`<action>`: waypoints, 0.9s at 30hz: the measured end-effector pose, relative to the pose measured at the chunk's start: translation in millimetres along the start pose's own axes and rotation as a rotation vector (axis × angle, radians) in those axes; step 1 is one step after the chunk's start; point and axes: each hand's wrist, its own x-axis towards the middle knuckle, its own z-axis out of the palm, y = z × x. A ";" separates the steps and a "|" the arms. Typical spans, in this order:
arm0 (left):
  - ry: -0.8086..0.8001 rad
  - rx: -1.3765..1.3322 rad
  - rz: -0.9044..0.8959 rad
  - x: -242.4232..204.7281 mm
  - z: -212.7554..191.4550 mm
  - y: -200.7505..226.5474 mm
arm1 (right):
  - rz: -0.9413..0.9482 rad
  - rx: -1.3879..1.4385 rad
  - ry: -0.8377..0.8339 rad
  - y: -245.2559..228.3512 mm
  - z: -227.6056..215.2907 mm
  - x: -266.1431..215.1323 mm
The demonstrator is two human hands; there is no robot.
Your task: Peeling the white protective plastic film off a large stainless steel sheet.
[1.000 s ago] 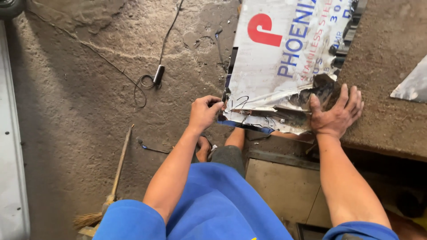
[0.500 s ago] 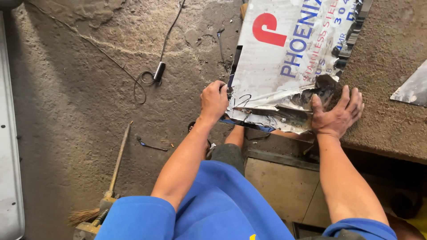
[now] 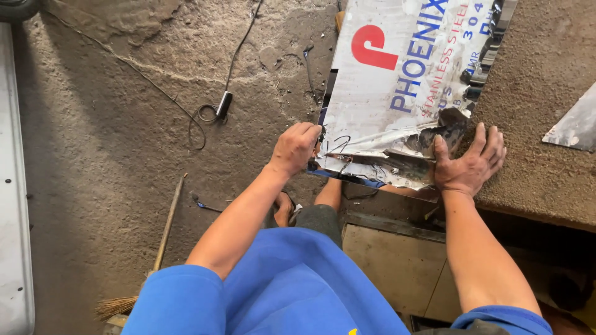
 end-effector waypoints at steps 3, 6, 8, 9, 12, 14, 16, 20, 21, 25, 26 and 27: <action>0.035 -0.051 0.050 -5.2 7.0 -8.6 | 0.006 0.012 -0.013 -4.6 -3.9 0.8; 0.076 -0.099 0.046 -10.1 11.9 -11.5 | 0.032 0.004 -0.045 -6.1 -4.6 0.6; 0.111 -0.140 0.027 -13.6 11.3 -8.3 | 0.019 0.005 -0.030 -7.1 -4.4 1.3; 0.146 -0.181 0.010 -15.1 11.5 -6.5 | 0.008 0.008 -0.014 -7.0 -4.5 1.2; 0.161 -0.096 -0.053 -23.8 20.2 -9.6 | 0.019 0.005 -0.021 -7.3 -4.6 -0.3; 0.174 -0.033 -0.002 -23.0 22.8 -13.0 | 0.033 0.007 -0.032 -7.2 -4.4 0.9; 0.187 0.031 0.049 -20.9 19.2 -13.1 | 0.048 0.009 -0.042 -6.0 -2.9 0.4; 0.186 0.028 0.106 -13.5 8.4 -8.8 | 0.013 -0.001 -0.015 -4.9 -2.3 0.3; 0.191 0.011 0.123 -12.1 8.1 -8.2 | 0.033 -0.002 -0.042 -5.5 -3.2 0.9; 0.193 -0.017 0.068 -10.6 8.5 -1.5 | 0.015 0.000 -0.022 -5.1 -3.9 -0.9; 0.200 -0.018 0.062 -7.6 4.9 1.0 | 0.022 0.003 -0.028 -6.7 -4.5 0.1; 0.206 -0.019 0.057 -4.3 1.0 3.7 | 0.029 0.007 -0.034 -8.4 -5.4 1.3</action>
